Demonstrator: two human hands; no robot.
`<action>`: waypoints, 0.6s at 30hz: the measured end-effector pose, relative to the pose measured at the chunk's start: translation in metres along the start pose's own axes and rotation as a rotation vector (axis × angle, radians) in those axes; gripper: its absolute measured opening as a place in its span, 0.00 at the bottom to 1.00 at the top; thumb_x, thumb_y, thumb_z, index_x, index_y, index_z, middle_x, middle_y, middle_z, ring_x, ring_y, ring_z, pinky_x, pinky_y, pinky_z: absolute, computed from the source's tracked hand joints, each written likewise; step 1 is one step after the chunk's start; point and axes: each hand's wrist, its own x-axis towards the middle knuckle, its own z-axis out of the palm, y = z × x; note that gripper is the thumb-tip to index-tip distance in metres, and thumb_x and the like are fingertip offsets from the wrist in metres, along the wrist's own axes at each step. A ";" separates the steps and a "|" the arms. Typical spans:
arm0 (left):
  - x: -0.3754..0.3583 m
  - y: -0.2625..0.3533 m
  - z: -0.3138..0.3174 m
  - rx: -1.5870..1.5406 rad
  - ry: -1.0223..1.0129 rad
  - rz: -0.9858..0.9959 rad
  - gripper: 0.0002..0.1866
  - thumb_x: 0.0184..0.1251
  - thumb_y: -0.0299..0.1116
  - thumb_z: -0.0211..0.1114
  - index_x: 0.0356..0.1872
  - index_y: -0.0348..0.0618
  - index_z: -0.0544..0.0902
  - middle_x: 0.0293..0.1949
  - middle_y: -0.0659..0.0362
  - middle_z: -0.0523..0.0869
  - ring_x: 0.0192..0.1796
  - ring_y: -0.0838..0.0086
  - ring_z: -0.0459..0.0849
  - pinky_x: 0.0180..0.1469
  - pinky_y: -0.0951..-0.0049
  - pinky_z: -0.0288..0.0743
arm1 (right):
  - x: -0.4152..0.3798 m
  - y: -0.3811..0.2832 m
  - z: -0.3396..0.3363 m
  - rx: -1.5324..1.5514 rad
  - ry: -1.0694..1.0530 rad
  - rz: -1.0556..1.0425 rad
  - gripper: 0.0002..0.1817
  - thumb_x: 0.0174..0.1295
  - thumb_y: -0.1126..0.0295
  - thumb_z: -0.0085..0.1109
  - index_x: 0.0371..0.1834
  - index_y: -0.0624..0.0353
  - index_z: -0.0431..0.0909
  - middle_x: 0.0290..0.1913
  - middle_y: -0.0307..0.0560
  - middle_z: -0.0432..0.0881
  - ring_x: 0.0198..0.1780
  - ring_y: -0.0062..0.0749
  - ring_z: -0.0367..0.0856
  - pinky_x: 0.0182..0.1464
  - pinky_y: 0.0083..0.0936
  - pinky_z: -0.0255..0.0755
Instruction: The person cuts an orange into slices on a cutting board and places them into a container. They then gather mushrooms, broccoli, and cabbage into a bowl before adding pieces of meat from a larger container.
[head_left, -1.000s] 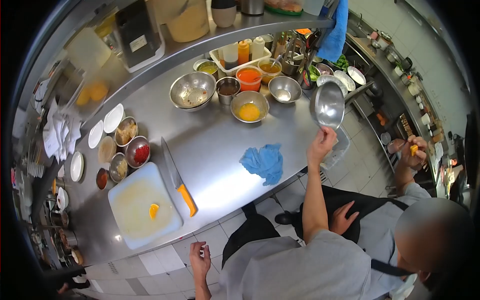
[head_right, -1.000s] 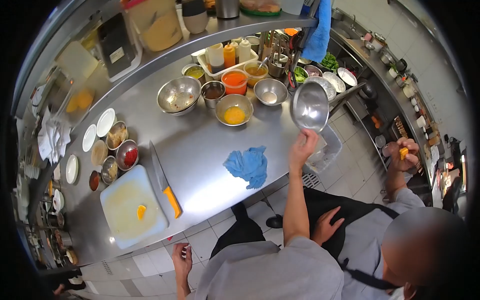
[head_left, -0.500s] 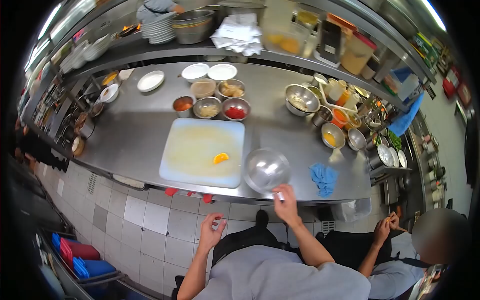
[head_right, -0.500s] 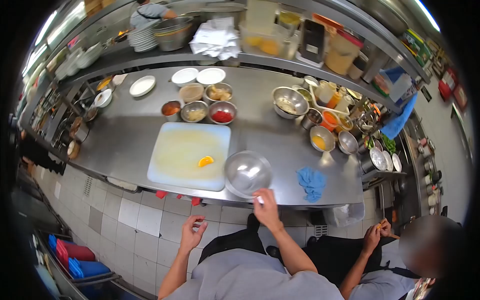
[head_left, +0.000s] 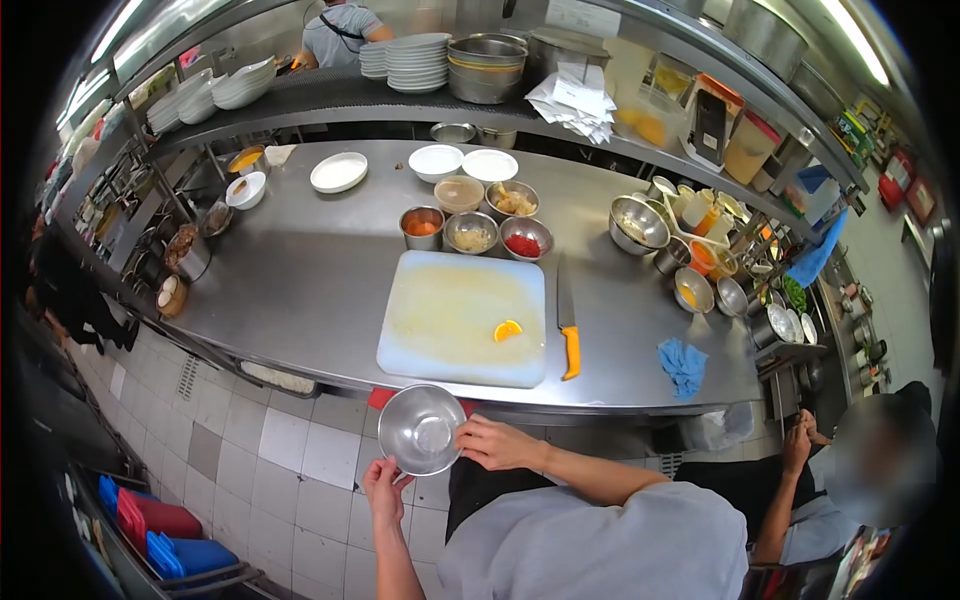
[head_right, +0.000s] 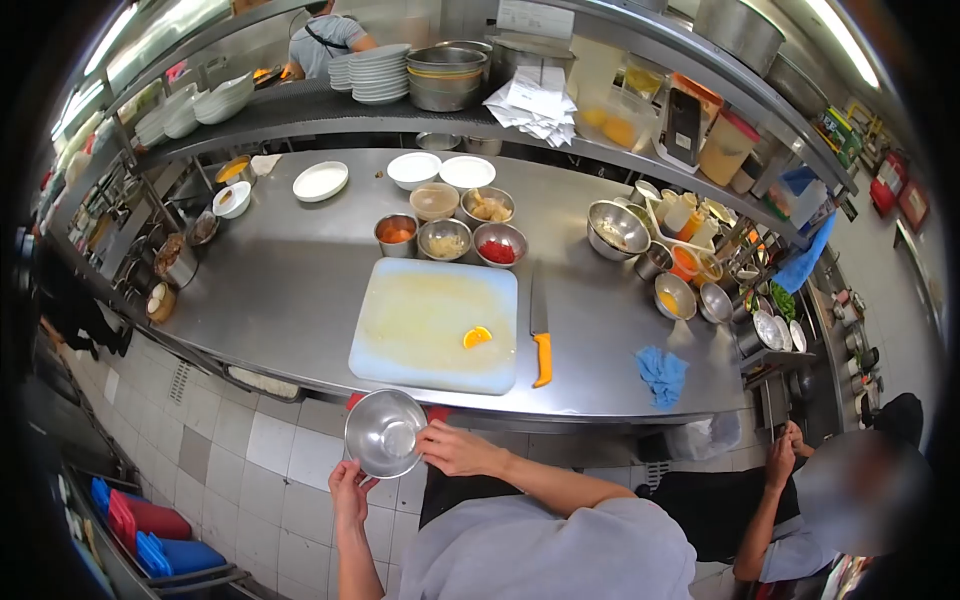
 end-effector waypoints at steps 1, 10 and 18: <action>0.010 0.004 -0.006 0.019 -0.007 0.000 0.11 0.70 0.33 0.67 0.27 0.46 0.76 0.30 0.63 0.80 0.34 0.78 0.79 0.40 0.63 0.86 | 0.013 0.006 0.003 -0.022 0.010 -0.044 0.09 0.60 0.76 0.65 0.43 0.61 0.80 0.48 0.47 0.76 0.47 0.42 0.76 0.51 0.33 0.74; 0.110 0.082 -0.064 0.000 0.148 0.107 0.11 0.66 0.26 0.64 0.24 0.47 0.73 0.29 0.65 0.80 0.33 0.79 0.80 0.38 0.70 0.84 | 0.163 0.043 0.035 0.024 0.041 0.007 0.15 0.62 0.77 0.59 0.53 0.60 0.79 0.55 0.50 0.77 0.53 0.43 0.81 0.53 0.34 0.79; 0.140 0.186 -0.132 -0.107 0.529 0.309 0.12 0.63 0.26 0.65 0.23 0.46 0.72 0.30 0.65 0.78 0.35 0.80 0.79 0.38 0.70 0.81 | 0.336 0.054 0.090 0.108 -0.052 -0.156 0.12 0.57 0.82 0.63 0.44 0.60 0.83 0.49 0.48 0.80 0.40 0.40 0.86 0.40 0.30 0.82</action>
